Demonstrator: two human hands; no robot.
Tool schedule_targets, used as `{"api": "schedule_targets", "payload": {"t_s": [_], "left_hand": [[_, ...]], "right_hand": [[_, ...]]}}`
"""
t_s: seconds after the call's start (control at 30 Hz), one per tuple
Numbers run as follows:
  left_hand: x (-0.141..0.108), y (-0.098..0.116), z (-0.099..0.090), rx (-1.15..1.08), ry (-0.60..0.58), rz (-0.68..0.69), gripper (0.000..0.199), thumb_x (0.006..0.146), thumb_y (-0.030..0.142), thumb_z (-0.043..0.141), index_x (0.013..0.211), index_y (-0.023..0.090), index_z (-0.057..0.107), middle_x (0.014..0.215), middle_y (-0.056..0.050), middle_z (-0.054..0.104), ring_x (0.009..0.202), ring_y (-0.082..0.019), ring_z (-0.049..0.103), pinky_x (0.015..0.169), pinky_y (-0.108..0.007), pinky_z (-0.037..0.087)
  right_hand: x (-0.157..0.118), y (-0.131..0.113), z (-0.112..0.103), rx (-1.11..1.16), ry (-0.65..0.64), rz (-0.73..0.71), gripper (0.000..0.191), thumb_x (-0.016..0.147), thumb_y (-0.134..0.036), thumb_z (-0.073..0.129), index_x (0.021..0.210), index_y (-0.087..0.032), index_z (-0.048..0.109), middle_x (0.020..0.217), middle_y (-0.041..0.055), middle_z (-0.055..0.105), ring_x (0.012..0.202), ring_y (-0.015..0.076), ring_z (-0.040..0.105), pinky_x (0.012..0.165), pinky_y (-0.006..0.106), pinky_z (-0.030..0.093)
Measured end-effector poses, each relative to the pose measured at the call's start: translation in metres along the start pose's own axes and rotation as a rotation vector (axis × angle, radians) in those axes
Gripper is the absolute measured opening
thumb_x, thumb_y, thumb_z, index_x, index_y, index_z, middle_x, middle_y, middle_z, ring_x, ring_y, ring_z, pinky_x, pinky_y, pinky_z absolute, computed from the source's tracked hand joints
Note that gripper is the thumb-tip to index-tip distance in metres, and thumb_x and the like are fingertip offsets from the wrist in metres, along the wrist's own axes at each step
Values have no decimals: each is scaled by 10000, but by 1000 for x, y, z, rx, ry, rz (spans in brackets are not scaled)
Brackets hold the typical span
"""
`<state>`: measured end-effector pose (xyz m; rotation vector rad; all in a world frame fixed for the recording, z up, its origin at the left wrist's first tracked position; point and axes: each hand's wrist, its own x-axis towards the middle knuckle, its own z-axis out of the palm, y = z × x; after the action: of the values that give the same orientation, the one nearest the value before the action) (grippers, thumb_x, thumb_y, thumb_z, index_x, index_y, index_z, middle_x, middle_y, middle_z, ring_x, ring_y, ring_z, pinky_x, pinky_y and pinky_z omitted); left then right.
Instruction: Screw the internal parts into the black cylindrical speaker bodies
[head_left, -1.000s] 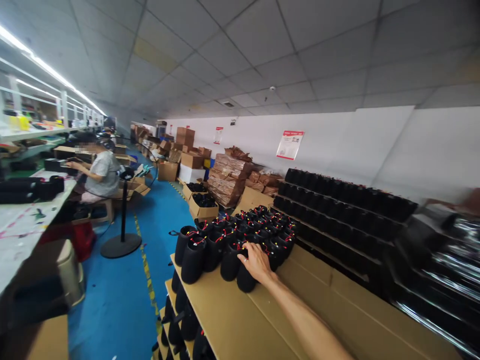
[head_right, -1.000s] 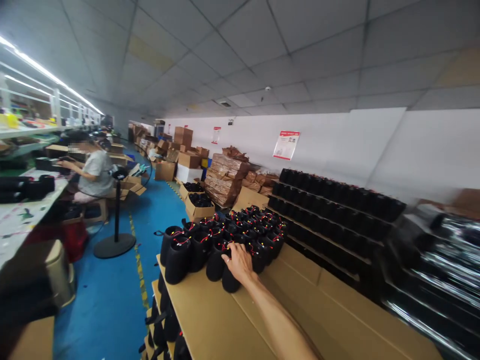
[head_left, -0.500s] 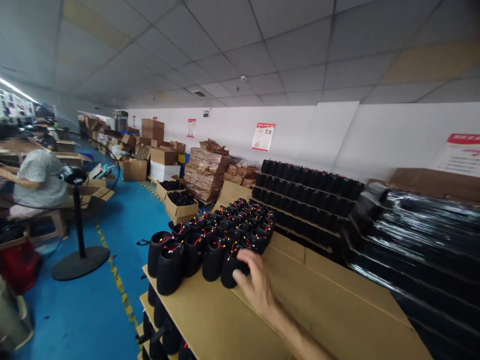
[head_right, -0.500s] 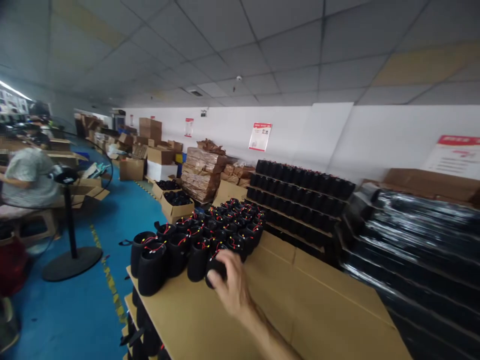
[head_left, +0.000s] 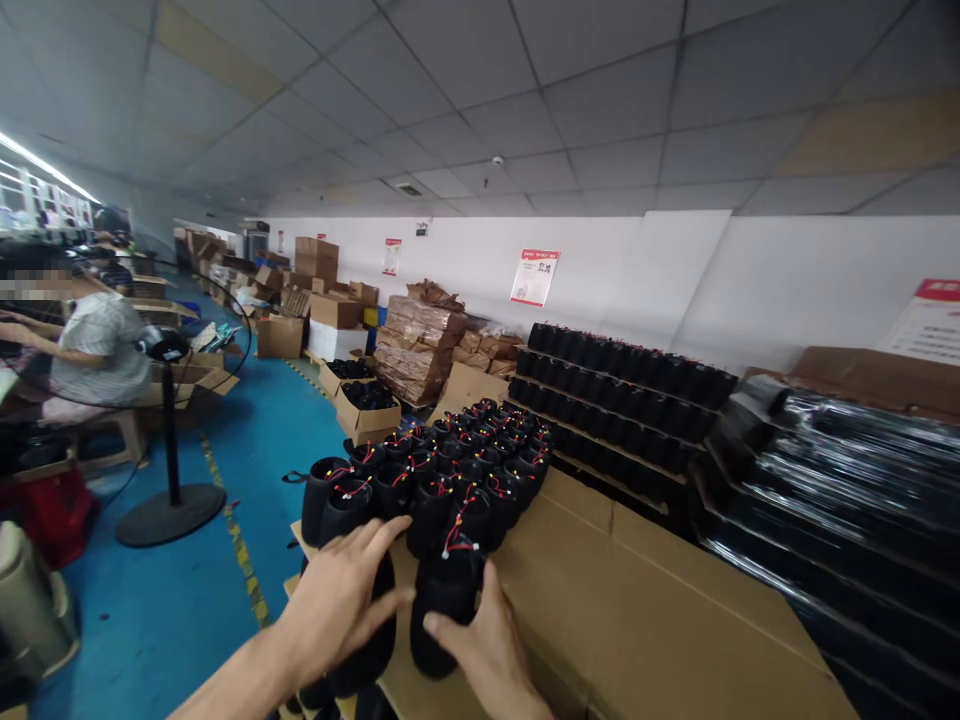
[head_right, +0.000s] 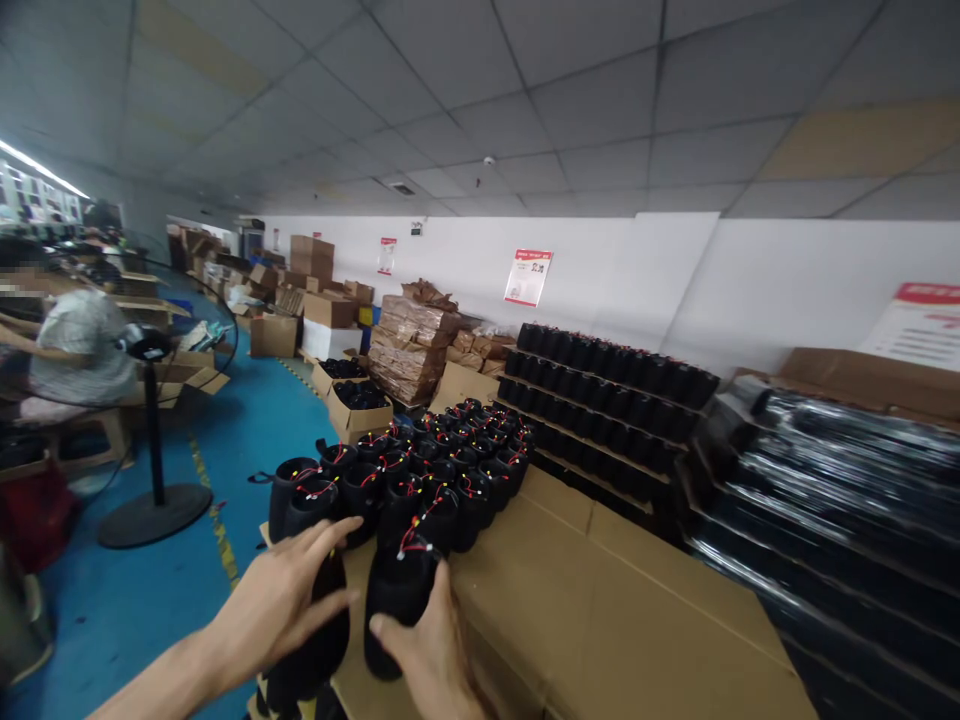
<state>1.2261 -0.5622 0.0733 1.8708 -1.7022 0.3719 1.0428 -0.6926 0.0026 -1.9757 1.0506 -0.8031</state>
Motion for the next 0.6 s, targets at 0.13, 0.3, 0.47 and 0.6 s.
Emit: {"api": "schedule_targets", "payload": {"t_s": [0.13,0.3,0.47,0.6], "left_hand": [[54,-9,30,43,45,-63,179,957,359,632,1045,210,676,1068,-81,704,982,-286,709,844,-429,577],[84,-12,74,53,121,-145,174,960,333,666,989,161,675,1027,-52,692,981,-238,663,859,-433,558],[84,-21,103,-54,210,-144,186,974,343,654,976,157,676,1045,-59,691,1019,-243,661,887,-445,568],[71,-30,109,-190,312,-143,280,1002,368,582,1197,172,627,1335,-125,616,1284,-306,574,1093,-553,486]], "right_hand": [[28,4,1,-29,65,47,884,671,-415,742,1447,-118,439,1283,186,679,1221,359,639,1023,440,485],[39,14,21,-55,61,83,936,662,-404,733,1471,-69,404,1245,228,691,1203,398,647,1005,481,492],[47,22,36,-16,111,70,883,684,-380,725,1465,-113,410,1306,207,667,1245,375,626,1040,466,480],[48,32,45,31,166,34,903,719,-387,730,1502,-129,361,1445,201,571,1346,343,547,1099,432,440]]}}
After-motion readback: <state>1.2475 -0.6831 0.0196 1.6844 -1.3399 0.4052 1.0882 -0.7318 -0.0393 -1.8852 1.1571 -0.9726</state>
